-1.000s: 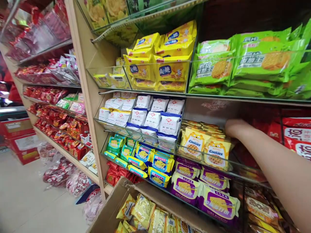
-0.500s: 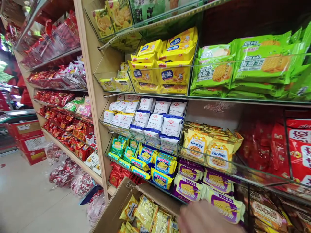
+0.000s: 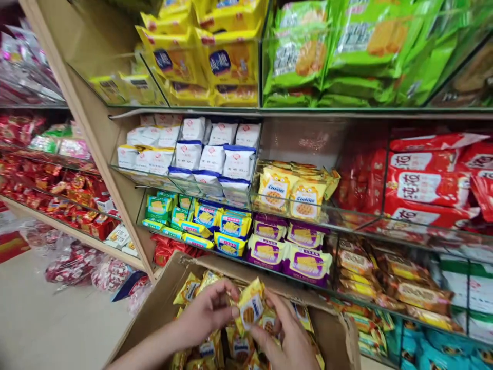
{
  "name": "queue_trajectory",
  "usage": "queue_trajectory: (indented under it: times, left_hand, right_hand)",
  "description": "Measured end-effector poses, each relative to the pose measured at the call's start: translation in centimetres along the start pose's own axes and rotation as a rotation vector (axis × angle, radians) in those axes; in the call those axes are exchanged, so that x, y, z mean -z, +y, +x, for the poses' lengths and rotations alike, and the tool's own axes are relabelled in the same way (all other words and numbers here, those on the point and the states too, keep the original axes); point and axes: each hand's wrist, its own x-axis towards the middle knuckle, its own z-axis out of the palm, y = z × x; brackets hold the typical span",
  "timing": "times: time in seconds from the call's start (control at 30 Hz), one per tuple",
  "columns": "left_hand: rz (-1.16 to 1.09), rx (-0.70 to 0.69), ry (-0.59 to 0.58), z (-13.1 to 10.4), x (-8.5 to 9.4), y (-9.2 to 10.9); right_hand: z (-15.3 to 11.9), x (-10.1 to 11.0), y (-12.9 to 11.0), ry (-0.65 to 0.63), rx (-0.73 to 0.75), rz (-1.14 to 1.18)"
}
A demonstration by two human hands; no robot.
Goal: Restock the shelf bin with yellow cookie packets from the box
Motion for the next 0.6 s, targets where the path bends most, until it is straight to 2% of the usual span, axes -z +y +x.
queue_trajectory:
  times: [0.13,0.27,0.33,0.5,0.6]
  left_hand:
    - [-0.248,-0.059,0.095,0.5,-0.6,2.2]
    - [-0.416,-0.076,0.082,0.5,-1.0,3.0]
    - [-0.436,-0.064,0.057,0.4,-1.2,2.8]
    - [-0.391,-0.017,0.121,0.1,-1.5,1.5]
    - [-0.378,-0.06,0.088,-0.2,-1.1,0.9]
  right_hand:
    - [1.3,1.4,-0.9,0.102,-0.115,0.216]
    - [1.8,2.1,-2.7,0.019,-0.174,0.461]
    - [1.7,1.9,-3.4,-0.006,-0.155,0.546]
    - [0.6,0.1,-4.5,0.12,-0.058,0.656]
    - [-0.2,1.0,-5.0,0.243,0.078,0.463]
